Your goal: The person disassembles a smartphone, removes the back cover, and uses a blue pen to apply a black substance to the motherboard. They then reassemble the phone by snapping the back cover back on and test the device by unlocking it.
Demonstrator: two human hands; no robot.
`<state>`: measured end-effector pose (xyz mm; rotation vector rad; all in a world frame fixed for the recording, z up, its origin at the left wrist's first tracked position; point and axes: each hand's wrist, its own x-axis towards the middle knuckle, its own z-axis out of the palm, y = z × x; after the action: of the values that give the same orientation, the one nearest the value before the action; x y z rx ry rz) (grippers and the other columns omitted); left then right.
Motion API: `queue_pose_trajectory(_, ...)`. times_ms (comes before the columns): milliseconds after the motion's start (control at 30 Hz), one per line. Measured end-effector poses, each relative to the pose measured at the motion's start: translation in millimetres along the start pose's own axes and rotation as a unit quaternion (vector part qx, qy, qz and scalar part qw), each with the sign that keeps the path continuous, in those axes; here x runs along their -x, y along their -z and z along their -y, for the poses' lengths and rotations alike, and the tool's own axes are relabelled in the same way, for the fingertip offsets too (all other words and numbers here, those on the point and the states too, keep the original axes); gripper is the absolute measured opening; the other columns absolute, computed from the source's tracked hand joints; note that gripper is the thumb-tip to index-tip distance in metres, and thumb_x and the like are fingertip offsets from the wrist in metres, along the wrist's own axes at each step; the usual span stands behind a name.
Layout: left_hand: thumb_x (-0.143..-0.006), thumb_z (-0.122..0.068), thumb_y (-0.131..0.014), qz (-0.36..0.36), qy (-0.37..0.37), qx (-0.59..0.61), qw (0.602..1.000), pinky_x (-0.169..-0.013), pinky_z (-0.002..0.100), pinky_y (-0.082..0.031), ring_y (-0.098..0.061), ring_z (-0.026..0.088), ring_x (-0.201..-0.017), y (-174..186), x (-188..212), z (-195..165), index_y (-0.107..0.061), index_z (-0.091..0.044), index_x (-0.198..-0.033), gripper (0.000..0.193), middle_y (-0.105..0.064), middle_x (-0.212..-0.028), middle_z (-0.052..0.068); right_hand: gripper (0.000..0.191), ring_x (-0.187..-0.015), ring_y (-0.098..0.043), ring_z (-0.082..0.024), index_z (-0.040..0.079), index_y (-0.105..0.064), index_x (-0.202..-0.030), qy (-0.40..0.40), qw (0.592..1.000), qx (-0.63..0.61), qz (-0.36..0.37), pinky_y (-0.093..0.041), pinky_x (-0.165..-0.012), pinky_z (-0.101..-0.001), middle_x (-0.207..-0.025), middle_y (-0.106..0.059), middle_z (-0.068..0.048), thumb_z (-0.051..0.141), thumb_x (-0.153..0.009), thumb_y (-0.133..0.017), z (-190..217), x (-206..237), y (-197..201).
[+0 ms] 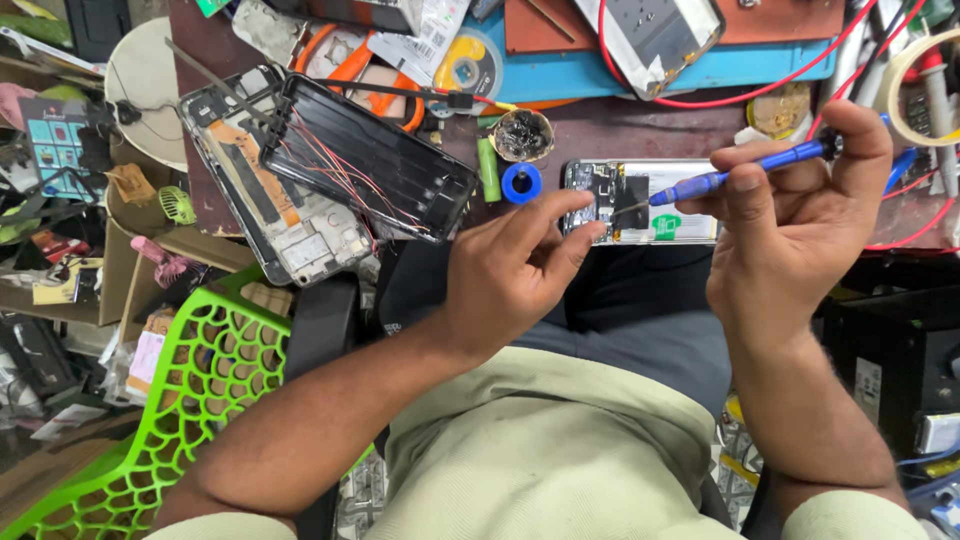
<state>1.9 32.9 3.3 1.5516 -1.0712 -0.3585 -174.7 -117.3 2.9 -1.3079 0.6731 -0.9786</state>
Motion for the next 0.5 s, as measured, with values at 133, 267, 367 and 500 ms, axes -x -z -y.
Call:
queue_pose_trajectory(133,-0.098,-0.020,-0.078,0.015,-0.005,-0.001,1.000,-0.057,0.030,-0.051,-0.067,0.013,-0.062,0.8,-0.8,0.3,-0.069,-0.008,-0.115,0.023,-0.068,-0.076,0.003,0.051,-0.090,-0.068,-0.019,0.004,-0.033,-0.152,-0.015,1.000,-0.016,-0.002,-0.066,-0.088,-0.0384,-0.103,-0.067,-0.017,-0.002,-0.117,-0.070,-3.4,3.4,1.0)
queue_pose_trajectory(267,-0.100,-0.017,-0.077,0.021,-0.039,-0.017,0.999,-0.062,0.032,-0.053,-0.068,0.017,-0.068,0.6,0.1,0.6,-0.070,-0.008,-0.111,0.015,-0.070,-0.083,0.004,0.051,-0.089,-0.068,-0.019,0.003,-0.034,-0.151,-0.011,1.000,-0.002,0.004,-0.066,-0.087,-0.0365,-0.104,-0.069,-0.017,-0.001,-0.117,-0.071,-8.1,6.7,1.8)
queue_pose_trajectory(367,-0.102,-0.013,-0.075,0.019,-0.068,-0.026,0.997,-0.067,0.033,-0.055,-0.070,0.020,-0.074,-0.2,1.3,2.2,-0.069,-0.007,-0.109,0.011,-0.072,-0.091,0.006,0.051,-0.089,-0.069,-0.019,0.003,-0.035,-0.151,0.009,0.999,0.037,0.014,-0.065,-0.086,-0.0344,-0.106,-0.071,-0.019,-0.002,-0.117,-0.071,-10.7,8.6,1.3)
queue_pose_trajectory(500,-0.099,-0.010,-0.076,0.030,-0.092,-0.051,0.994,-0.065,0.034,-0.055,-0.070,0.022,-0.071,-0.2,2.2,6.8,-0.069,-0.005,-0.104,0.010,-0.073,-0.089,0.007,0.048,-0.093,-0.070,-0.022,0.007,-0.035,-0.150,0.085,0.983,0.147,0.073,-0.065,-0.089,-0.0343,-0.110,-0.070,-0.022,-0.007,-0.119,-0.069,-2.4,10.6,0.8)
